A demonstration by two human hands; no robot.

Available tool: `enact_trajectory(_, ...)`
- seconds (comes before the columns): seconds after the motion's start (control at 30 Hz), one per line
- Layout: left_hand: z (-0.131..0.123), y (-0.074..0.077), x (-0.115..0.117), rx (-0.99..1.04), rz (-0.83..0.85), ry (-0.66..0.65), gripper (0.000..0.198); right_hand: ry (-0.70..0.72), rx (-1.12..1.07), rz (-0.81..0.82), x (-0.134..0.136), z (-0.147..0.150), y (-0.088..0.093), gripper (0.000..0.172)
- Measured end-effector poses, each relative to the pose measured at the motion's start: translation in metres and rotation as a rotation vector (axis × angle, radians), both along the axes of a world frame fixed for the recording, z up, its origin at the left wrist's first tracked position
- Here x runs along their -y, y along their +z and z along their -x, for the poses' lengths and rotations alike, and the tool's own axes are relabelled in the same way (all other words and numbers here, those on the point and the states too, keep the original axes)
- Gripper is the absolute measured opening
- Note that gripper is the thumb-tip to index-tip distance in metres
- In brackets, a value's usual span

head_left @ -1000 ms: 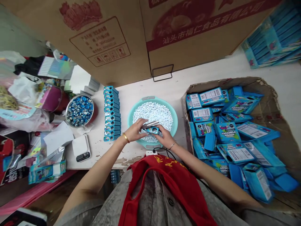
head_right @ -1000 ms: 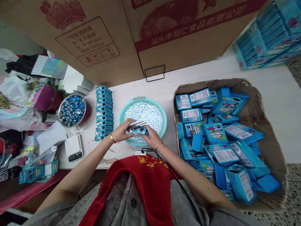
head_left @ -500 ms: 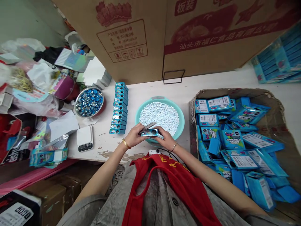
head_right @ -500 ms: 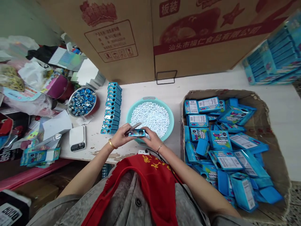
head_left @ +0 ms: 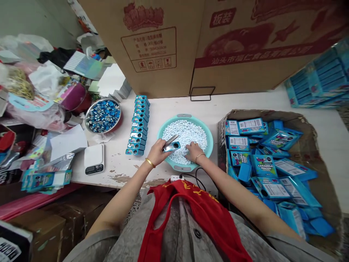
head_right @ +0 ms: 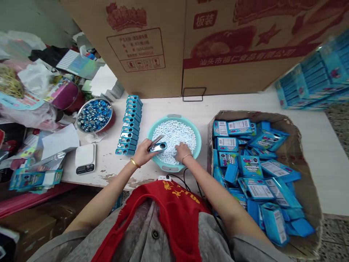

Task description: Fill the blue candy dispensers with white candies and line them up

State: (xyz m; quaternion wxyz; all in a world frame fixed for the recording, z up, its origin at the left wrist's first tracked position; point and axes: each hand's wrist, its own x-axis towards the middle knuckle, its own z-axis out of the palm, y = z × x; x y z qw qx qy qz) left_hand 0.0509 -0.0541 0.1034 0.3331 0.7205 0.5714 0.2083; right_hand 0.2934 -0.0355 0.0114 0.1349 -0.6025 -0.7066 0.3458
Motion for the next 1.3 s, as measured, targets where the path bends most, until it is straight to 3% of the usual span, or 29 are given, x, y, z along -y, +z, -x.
enact_trajectory(0.1, -0.013, -0.023, -0.009, -0.034, 0.035, 0.037, 0.030, -0.025, -0.045, -0.001, -0.004, 0.008, -0.005, 0.009)
enact_trajectory(0.23, -0.026, -0.042, -0.018, -0.044, 0.060, 0.064, 0.030, -0.100, -0.104, -0.015, -0.013, 0.001, 0.005, 0.022)
enact_trajectory(0.33, -0.031, -0.045, -0.025, -0.027, 0.063, 0.035, 0.028, -0.128, -0.207, -0.025, -0.022, 0.001, 0.023, 0.029)
enact_trajectory(0.57, -0.030, -0.048, -0.027, 0.109, 0.034, 0.024, 0.032, -0.022, -0.333, -0.035, -0.034, 0.022, 0.059, 0.024)
enact_trajectory(0.73, -0.022, -0.051, -0.019, 0.217, -0.010, 0.074, 0.031, -0.153, -0.303, -0.068, -0.021, 0.000, 0.048, 0.038)
enact_trajectory(0.93, -0.018, -0.045, -0.009, 0.369, -0.022, 0.164, 0.038, 0.013, -0.005, -0.130, 0.010, -0.011, 0.026, 0.056)
enact_trajectory(1.1, 0.019, -0.017, 0.032, 0.378, -0.026, 0.222, 0.038, 0.295, 0.139, -0.006, 0.048, 0.011, 0.020, 0.073)
enact_trajectory(1.2, 0.067, -0.005, 0.072, 0.286, -0.024, 0.293, 0.036, 0.464, 0.264, 0.018, 0.069, 0.028, 0.022, 0.088)
enact_trajectory(1.3, 0.120, -0.009, 0.109, 0.189, 0.012, 0.353, 0.033, 0.529, 0.384, 0.000, 0.083, 0.042, 0.024, 0.087)
